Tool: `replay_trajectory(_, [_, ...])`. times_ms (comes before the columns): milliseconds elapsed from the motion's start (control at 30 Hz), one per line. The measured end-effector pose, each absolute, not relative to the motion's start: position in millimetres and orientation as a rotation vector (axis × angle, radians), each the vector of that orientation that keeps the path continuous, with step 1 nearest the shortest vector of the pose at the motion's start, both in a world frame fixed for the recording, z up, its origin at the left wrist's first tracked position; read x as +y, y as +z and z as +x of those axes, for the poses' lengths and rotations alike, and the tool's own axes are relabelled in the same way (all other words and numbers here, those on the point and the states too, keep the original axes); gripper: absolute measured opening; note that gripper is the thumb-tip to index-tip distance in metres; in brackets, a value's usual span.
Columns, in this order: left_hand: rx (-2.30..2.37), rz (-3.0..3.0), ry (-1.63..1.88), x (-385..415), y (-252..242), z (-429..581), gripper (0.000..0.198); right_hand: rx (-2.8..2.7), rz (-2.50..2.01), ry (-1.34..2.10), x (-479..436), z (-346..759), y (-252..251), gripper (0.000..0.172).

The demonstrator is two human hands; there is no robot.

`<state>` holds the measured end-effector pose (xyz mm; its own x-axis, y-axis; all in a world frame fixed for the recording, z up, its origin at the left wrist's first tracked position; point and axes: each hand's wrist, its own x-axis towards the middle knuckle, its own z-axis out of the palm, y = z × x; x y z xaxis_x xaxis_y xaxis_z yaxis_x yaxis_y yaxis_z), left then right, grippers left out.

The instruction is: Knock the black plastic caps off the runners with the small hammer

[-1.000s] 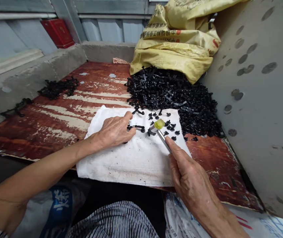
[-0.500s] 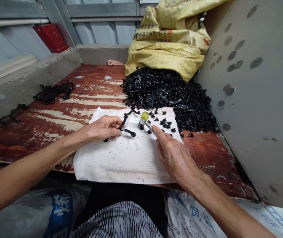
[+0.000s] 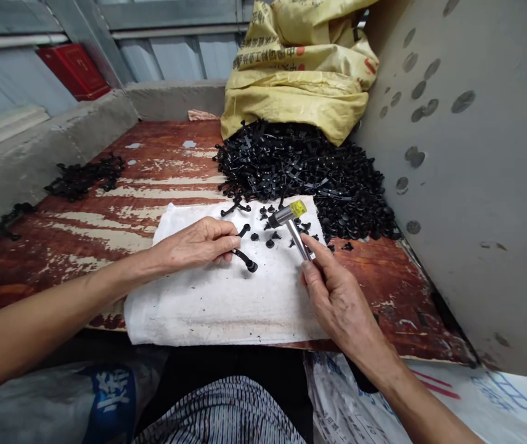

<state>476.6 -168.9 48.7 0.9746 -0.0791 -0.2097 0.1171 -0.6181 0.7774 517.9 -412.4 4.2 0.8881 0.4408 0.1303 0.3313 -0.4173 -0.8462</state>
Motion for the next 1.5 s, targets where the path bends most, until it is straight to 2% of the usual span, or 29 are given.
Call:
replay_trajectory(367, [-0.157,2.473,-0.155,-173.4,49.8,483.4,0.029,-0.509,-2.031,0.242,-413.5,519.7,3.9,0.05])
replay_trajectory(533, [0.064,2.269,-0.326,-165.9,47.0,480.5,0.028,-0.506,-2.037,0.25,-414.1,519.6,4.6,0.052])
replay_trajectory(767, [0.181,2.231,-0.318,-147.8,49.4,484.3,0.022,-0.519,-2.023,0.214,-414.6,519.4,3.4,0.049])
replay_trajectory(1033, [-0.16,2.576,-0.111,-180.9,62.7,474.5,0.03,-0.526,-2.028,0.199,-414.1,519.3,3.4,0.048])
replay_trajectory(1200, [0.053,2.727,0.016,-175.0,70.1,477.3,0.027,-0.523,-2.024,0.202,-414.9,519.8,1.6,0.049])
replay_trajectory(1333, [0.033,2.663,0.159,-157.4,92.4,485.0,0.028,-0.514,-2.037,0.17,-417.0,521.8,-2.2,0.052])
replay_trajectory(1400, [0.08,2.585,0.127,-155.1,95.2,485.5,0.028,-0.514,-2.05,0.167,-417.8,522.6,-3.7,0.052])
replay_trajectory(1500, [0.079,2.374,-0.109,-161.4,81.4,481.4,0.027,-0.547,-2.071,0.151,-418.6,522.8,-3.9,0.051])
